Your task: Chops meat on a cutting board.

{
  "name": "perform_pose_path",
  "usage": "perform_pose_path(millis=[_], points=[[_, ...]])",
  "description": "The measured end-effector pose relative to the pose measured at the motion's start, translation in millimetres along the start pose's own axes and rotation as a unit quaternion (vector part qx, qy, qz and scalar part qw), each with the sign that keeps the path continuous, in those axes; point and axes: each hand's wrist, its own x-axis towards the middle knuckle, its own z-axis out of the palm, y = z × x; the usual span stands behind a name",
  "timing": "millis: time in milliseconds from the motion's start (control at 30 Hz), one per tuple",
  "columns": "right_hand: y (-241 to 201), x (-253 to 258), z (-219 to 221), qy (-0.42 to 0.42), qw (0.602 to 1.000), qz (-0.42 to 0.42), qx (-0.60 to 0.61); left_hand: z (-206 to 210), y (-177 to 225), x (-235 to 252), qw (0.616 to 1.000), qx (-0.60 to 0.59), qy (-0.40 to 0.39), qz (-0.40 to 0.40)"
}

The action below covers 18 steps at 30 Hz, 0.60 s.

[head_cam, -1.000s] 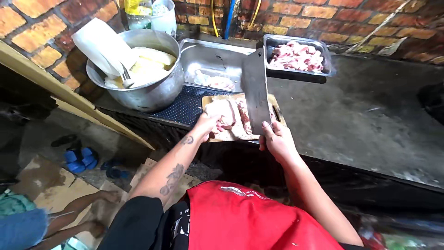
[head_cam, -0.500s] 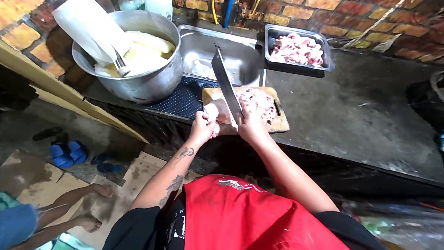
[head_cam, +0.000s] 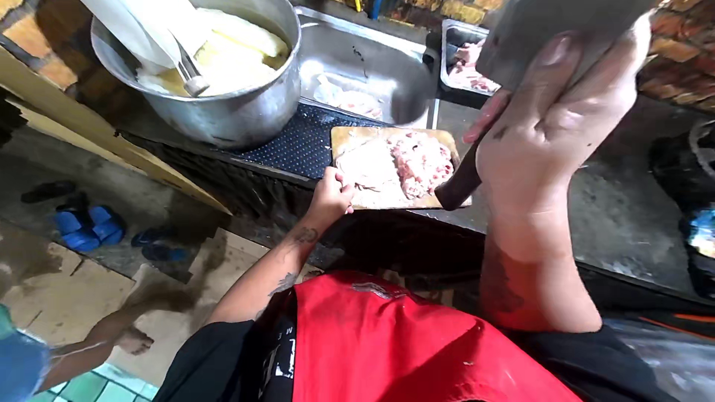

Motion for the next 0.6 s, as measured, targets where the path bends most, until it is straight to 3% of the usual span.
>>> perform_pose_path(millis=[67,100,167,200,233,300,400,600], points=[[6,-22,13,-0.08,0.99,0.079,-0.082,-1,8,-2,1.0,0.014,-0.003,-0.026],[16,-42,26,-0.181,0.959,0.159,-0.151,-2,13,-3,0.999,0.018,-0.01,-0.044],[48,-75,52,-0.388,0.842,0.285,-0.245,-2,12,-5,0.999,0.021,-0.011,-0.046],[57,-76,59,-0.454,0.791,0.312,-0.266,-4,12,-4,0.999,0.026,-0.014,-0.04],[62,-71,64,-0.487,0.766,0.326,-0.266,-9,14,-1,0.998,0.047,-0.016,-0.034],[67,-69,61,-0.504,0.754,0.343,-0.244,-17,19,-1,0.987,0.157,-0.02,-0.023],[72,-66,57,-0.492,0.766,0.349,-0.22,-21,35,8,0.946,0.317,0.038,0.049],[80,-52,74,-0.487,0.773,0.347,-0.21,-10,25,50,0.925,0.334,0.007,0.181]])
